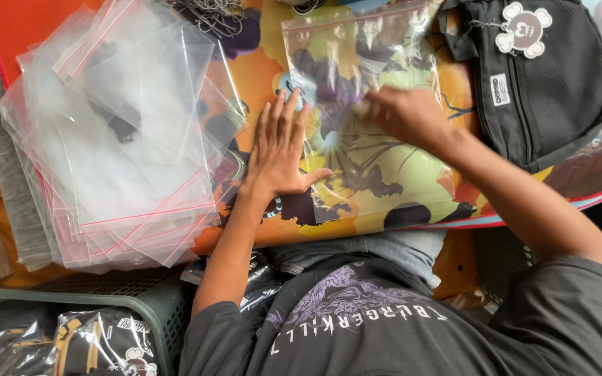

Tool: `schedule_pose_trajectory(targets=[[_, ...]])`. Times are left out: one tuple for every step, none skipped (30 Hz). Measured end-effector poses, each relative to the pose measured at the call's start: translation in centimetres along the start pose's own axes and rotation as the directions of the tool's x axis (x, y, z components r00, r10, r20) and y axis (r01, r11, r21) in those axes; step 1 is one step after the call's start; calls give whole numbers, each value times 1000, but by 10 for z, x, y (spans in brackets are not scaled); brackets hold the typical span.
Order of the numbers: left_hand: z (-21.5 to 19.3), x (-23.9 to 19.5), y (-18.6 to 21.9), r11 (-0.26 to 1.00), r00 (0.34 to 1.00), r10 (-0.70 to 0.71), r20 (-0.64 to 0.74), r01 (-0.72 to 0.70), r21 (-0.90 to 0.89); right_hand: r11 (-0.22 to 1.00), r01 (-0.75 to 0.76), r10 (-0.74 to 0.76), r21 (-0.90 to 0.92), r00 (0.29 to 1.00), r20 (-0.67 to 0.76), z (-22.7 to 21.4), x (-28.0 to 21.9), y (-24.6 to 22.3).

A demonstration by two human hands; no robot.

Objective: The person attaches a decorative keychain to a black bag, then places the bag into a clear plastic zip-lock bag. They use a purple comb to smooth the plastic and remove air before sealing the bag.

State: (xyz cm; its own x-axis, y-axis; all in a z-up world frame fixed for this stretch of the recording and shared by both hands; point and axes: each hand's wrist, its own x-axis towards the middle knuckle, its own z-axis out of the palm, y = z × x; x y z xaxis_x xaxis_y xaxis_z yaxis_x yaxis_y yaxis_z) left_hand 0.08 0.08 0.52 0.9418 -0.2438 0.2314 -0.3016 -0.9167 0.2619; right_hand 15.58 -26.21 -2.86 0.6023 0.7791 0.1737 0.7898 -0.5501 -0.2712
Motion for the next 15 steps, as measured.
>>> schedule_pose_trajectory(targets=[[-2,0,1,1000,999,18,46,-18,-1,992,-29,22,-123,998,-57,16,-4,28],[-1,-4,0,1000,998,26,53,-26,-4,992,-40,33,-120,998,-58,8,-1,29],[2,-3,-1,1000,998,19,56,-19,-9,971,-150,133,-189,986,-102,-5,6,33],[5,-2,-3,1000,998,12,59,-12,-13,933,-260,227,-250,962,-154,-17,12,38],[4,-2,-3,1000,998,20,59,-19,-17,930,-267,233,-254,960,-156,1,6,36],[3,-2,-3,999,998,4,69,-1,-39,899,-233,158,-371,963,-220,19,0,34],[1,-3,-3,998,997,-14,81,19,-60,852,-203,75,-483,959,-272,37,-5,32],[0,-2,-2,998,997,-8,81,14,-64,849,-208,80,-486,959,-272,17,-11,4],[-1,-2,-2,998,997,-14,73,18,-61,958,-116,74,-263,983,-166,-3,-16,-25],[-2,-2,-2,998,998,-19,64,23,-59,999,-40,39,-12,997,-66,-23,-21,-55],[-2,-2,-2,998,998,-14,64,18,-59,999,-44,43,-13,997,-69,-14,-26,-36],[-2,-1,-2,998,998,-19,65,23,-58,979,-74,54,-188,993,-108,-5,-32,-16],[-2,-2,-1,998,997,-25,69,29,-57,929,-109,60,-354,987,-146,4,-38,2],[-2,-2,-2,998,997,-20,71,24,-57,928,-115,66,-353,987,-148,7,-35,26],[-1,-2,-2,998,997,-24,68,29,-62,826,-232,120,-513,963,-242,9,-33,51]])
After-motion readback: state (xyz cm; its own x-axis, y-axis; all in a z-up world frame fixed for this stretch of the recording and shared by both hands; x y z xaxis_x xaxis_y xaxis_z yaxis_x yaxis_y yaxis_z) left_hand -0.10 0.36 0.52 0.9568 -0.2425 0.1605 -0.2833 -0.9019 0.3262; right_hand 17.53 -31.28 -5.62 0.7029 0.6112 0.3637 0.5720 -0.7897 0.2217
